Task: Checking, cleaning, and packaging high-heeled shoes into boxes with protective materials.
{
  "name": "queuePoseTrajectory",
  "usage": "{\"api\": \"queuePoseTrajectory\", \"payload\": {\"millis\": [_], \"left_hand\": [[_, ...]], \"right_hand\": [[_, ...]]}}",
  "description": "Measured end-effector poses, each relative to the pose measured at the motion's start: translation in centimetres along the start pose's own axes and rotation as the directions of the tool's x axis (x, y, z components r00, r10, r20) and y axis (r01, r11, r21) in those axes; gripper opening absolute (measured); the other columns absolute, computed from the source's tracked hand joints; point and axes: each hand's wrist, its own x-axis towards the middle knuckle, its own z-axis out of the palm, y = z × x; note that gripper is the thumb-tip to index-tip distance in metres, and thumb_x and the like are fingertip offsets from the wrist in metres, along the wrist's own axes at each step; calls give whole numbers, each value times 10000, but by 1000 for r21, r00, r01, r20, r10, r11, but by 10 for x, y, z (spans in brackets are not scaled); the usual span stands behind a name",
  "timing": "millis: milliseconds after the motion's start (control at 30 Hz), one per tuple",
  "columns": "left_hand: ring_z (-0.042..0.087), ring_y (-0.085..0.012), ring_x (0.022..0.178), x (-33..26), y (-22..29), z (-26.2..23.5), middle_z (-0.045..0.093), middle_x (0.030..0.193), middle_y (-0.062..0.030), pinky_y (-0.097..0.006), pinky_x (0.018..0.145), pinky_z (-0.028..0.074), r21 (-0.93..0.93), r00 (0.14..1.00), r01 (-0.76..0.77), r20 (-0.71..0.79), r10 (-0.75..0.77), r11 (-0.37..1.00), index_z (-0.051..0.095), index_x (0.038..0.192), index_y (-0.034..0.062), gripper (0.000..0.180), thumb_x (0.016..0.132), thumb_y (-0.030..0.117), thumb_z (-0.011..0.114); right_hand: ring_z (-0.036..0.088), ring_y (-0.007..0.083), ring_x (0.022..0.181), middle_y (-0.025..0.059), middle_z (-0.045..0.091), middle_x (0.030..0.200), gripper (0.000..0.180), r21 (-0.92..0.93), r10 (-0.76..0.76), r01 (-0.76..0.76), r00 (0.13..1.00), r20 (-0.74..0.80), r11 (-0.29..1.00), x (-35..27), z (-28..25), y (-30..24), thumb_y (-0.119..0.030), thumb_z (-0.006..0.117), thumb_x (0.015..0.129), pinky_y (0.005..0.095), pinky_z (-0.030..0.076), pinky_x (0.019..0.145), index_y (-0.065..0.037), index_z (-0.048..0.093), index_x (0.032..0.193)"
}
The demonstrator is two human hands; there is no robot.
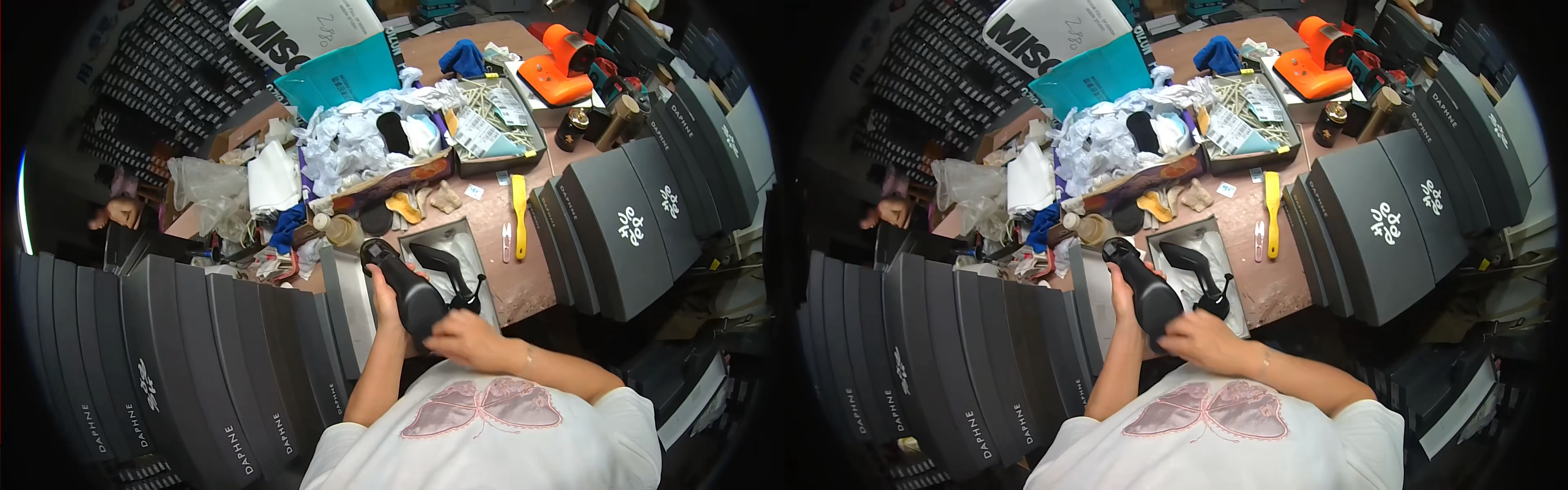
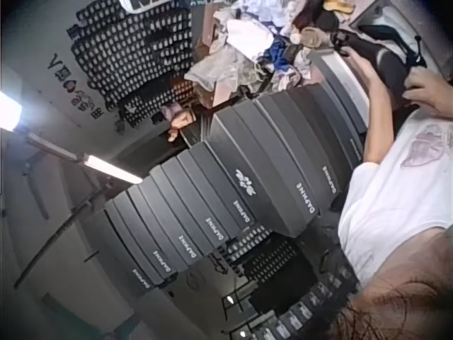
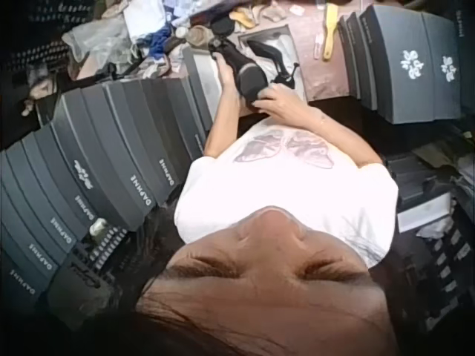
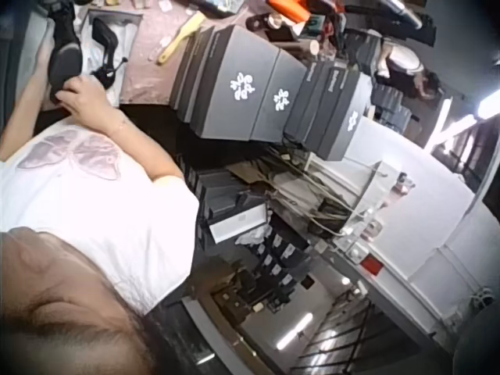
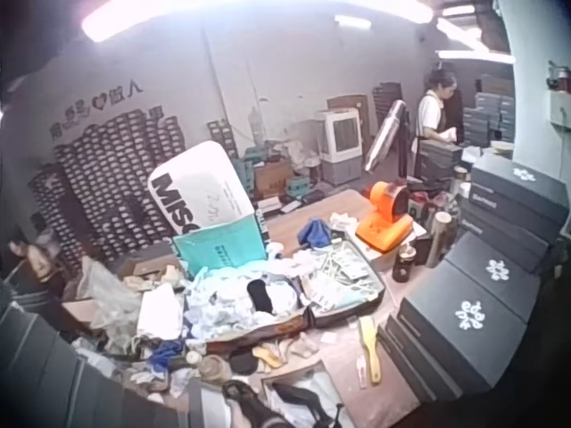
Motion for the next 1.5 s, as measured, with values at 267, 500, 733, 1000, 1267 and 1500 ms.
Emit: {"api": "queuePoseTrajectory", "payload": {"millis": [267,500,733,1000,1267,1500], "left_hand": [[667,-244,754,-36,3,17,612,907,-118,-360,667,567,504,896,-246,443,-3,828,526,1042,4,237,949,222,537],[665,-242,737,-56,-3,-4,620,874,-114,-367,698,560,536,886,-217,459,-66,816,554,1089,-10,212,942,119,471],[658,-178,674,-42,20,-12,658,788,-90,-288,587,525,563,968,-172,248,33,808,607,924,-18,259,951,235,562],[626,-436,886,19,38,-87,644,914,-291,-490,773,489,838,988,-17,98,120,-546,620,930,-76,396,898,317,583],[318,-337,1362,-7,-26,-47,435,1372,-194,-495,1110,266,477,702,-645,678,-217,-597,525,1304,105,610,714,-36,591],[594,-311,1016,-8,-11,-17,607,1084,-193,-370,887,466,660,618,-752,710,-338,11,546,1205,19,426,821,159,665]], "right_hand": [[607,290,935,129,596,1044,362,68,189,-176,915,-356,982,27,-104,29,5,690,757,352,499,806,-48,658,1113],[581,278,911,91,591,1021,422,-240,-95,64,988,-120,969,39,-95,80,-7,672,711,384,470,794,-116,654,1118],[587,319,971,143,592,1104,348,-123,277,-289,955,-110,949,17,-37,99,-6,687,749,382,480,844,-66,656,1090],[287,367,1380,150,335,1482,798,-620,467,-106,758,456,777,-9,17,88,-428,766,676,625,130,1108,-189,465,1376],[416,335,1272,158,416,1381,606,-384,301,-131,854,425,914,-40,28,96,-235,802,633,630,173,1103,-134,531,1165],[520,322,1149,162,493,1255,478,275,360,-380,925,124,883,-28,-27,86,-51,740,636,359,420,965,-58,504,1051]]}}
